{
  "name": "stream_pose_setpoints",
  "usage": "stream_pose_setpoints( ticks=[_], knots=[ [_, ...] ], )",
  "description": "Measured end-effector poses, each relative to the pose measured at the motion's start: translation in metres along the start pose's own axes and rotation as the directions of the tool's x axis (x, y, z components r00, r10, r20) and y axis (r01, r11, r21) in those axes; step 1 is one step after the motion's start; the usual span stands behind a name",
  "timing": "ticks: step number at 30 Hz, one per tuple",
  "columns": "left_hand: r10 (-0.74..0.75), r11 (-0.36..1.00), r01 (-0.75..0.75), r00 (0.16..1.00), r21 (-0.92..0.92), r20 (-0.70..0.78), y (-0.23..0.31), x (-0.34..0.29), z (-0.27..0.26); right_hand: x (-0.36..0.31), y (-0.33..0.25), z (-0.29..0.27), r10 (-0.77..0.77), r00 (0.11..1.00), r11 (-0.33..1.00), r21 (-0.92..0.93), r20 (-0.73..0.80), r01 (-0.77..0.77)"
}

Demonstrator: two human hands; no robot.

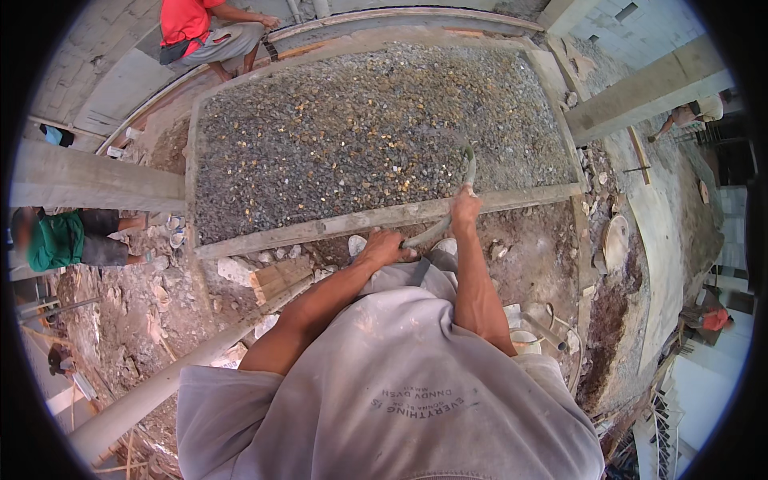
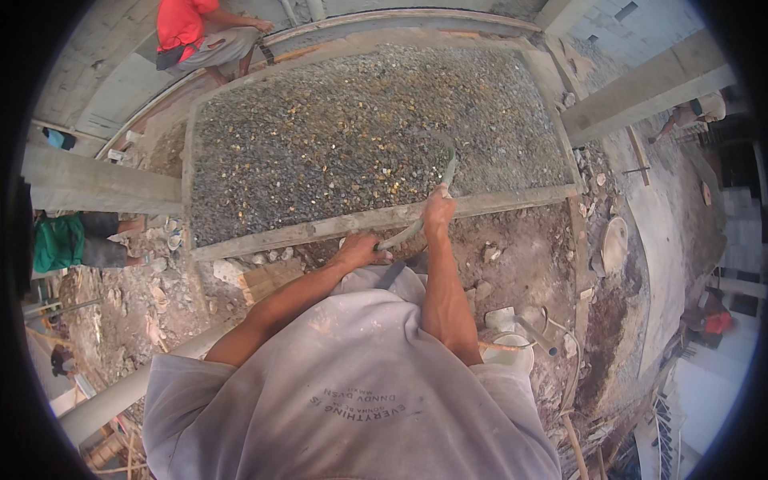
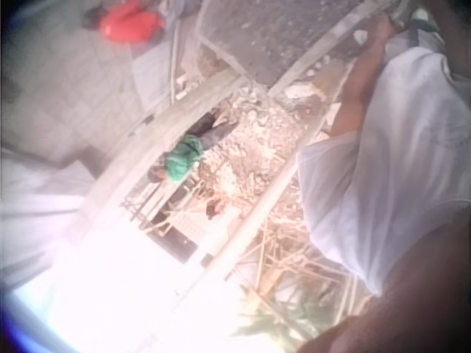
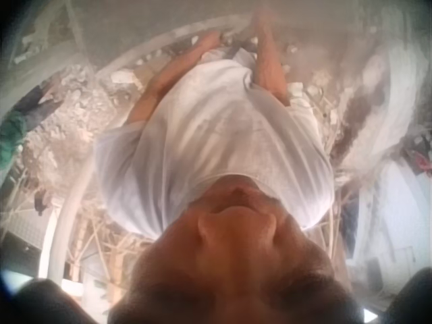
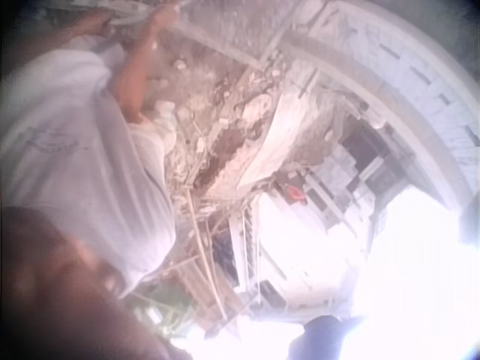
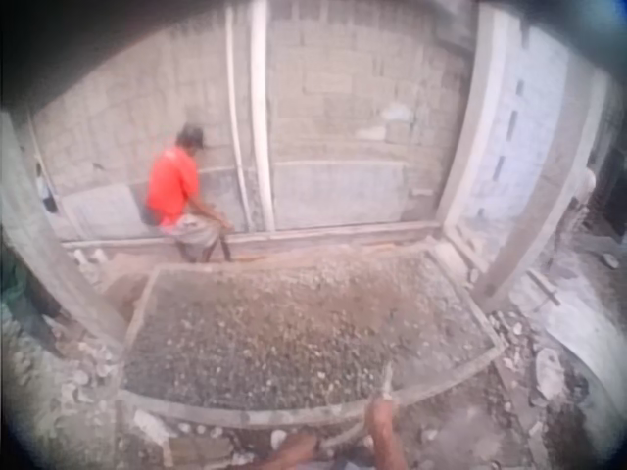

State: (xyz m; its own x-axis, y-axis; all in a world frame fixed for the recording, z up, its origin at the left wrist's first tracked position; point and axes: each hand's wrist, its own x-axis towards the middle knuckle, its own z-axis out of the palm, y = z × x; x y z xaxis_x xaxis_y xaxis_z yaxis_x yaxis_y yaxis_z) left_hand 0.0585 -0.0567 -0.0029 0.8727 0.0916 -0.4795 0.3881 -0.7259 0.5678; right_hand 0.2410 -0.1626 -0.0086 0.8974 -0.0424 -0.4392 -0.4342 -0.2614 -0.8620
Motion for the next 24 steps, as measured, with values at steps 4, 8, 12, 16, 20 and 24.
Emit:
stream_pose_setpoints(
  ticks=[4, 8, 12, 16, 20, 24],
  knots=[
    [-0.022, 1.0, 0.022, 0.999, -0.001, -0.026, -0.003, 0.008, 0.01, -0.003, -0.005, -0.006, 0.067, 0.998, 0.993, 0.098, -0.015, -0.065],
    [-0.016, 1.0, 0.016, 1.0, 0.02, -0.014, 0.006, 0.007, 0.005, 0.018, 0.021, -0.017, 0.103, 0.994, 0.993, 0.063, -0.021, -0.102],
    [0.034, 0.999, -0.033, 0.999, 0.041, -0.028, 0.002, 0.007, 0.011, 0.008, 0.022, -0.024, 0.144, 0.989, 0.986, 0.083, 0.036, -0.146],
    [0.006, 0.999, -0.008, 0.999, 0.038, 0.04, 0.002, 0.009, 0.01, 0.001, 0.021, -0.025, 0.163, 0.985, 0.983, 0.078, 0.053, -0.166],
    [-0.021, 0.997, 0.015, 0.998, 0.079, 0.067, 0.003, 0.008, 0.003, 0.004, 0.031, -0.022, 0.177, 0.983, 0.979, 0.098, 0.055, -0.181],
    [-0.038, 0.996, 0.032, 0.996, 0.079, 0.078, 0.001, 0.007, 0.0, 0.001, 0.026, -0.02, 0.216, 0.972, 0.967, 0.121, 0.091, -0.226]
  ],
)
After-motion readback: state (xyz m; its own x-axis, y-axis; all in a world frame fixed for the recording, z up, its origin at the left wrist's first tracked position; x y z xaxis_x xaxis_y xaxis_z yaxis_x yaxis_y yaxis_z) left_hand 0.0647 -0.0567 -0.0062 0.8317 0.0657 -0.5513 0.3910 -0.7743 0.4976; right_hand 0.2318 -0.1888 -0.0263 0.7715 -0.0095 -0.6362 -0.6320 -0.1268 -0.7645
